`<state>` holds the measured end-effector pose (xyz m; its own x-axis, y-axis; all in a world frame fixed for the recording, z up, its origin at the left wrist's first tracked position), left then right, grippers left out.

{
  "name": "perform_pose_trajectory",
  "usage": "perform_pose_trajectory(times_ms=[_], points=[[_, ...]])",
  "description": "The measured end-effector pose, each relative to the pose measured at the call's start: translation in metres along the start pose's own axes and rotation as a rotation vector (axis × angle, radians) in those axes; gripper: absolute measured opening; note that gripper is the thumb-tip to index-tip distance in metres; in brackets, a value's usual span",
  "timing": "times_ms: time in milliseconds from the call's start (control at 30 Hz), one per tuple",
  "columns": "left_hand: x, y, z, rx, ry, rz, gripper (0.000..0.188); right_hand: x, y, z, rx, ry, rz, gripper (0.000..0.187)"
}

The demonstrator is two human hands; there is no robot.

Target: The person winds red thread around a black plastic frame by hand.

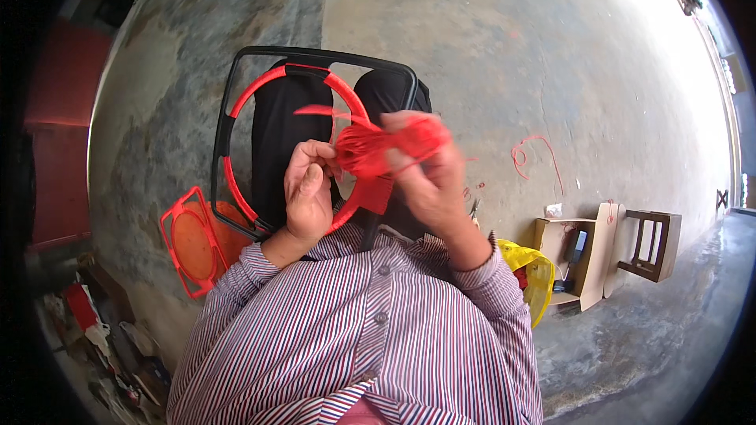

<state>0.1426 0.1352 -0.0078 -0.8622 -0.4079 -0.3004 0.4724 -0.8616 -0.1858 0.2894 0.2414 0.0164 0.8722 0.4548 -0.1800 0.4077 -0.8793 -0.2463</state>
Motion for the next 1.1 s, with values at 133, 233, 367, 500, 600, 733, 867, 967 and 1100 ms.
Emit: perform_pose_trajectory(times_ms=[133, 233, 367, 500, 600, 733, 867, 967, 1100], points=[[0.005, -0.002, -0.010, 0.220, 0.168, 0.069, 0.033, 0.034, 0.006, -0.002, -0.079, 0.893, -0.383, 0.017], [0.007, -0.001, -0.020, 0.471, 0.151, 0.048, 0.031, 0.058, 0.013, -0.001, -0.134, 1.267, -0.673, 0.019], [-0.001, -0.003, -0.021, 0.593, 0.142, 0.016, 0.035, 0.172, 0.019, 0.016, -0.579, -0.067, -0.121, 0.030], [-0.007, -0.004, -0.025, 0.677, 0.263, 0.034, 0.041, 0.214, 0.022, 0.019, -0.267, -0.580, 0.437, 0.023], [-0.014, -0.006, -0.018, 0.665, 0.378, -0.058, 0.042, 0.172, 0.030, 0.030, -0.496, -0.282, 0.334, 0.026], [-0.019, -0.007, -0.013, 0.677, 0.544, -0.157, 0.042, 0.061, 0.038, 0.026, -0.707, -0.183, -0.210, 0.050], [-0.020, -0.004, -0.024, 0.714, 0.559, -0.185, 0.042, 0.059, 0.040, 0.047, -0.743, -0.182, -0.241, 0.019], [-0.023, -0.006, -0.024, 0.798, 0.460, -0.131, 0.042, 0.070, 0.043, 0.051, -0.743, -0.120, -0.083, 0.017], [-0.020, -0.006, -0.025, 0.844, 0.471, -0.083, 0.045, 0.069, 0.054, 0.046, -0.745, -0.005, -0.025, 0.016]])
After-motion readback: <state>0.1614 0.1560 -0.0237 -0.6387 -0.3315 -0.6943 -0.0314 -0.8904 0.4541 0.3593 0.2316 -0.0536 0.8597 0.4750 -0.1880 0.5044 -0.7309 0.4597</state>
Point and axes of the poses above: each hand's wrist, its own y-axis away from the middle knuckle, its own x-axis out of the back of the hand, z = x × y, the point moved 4 cm from there along -y, towards the middle knuckle, and after that the axes turned 2 degrees about -x, right-handed, at the moved point
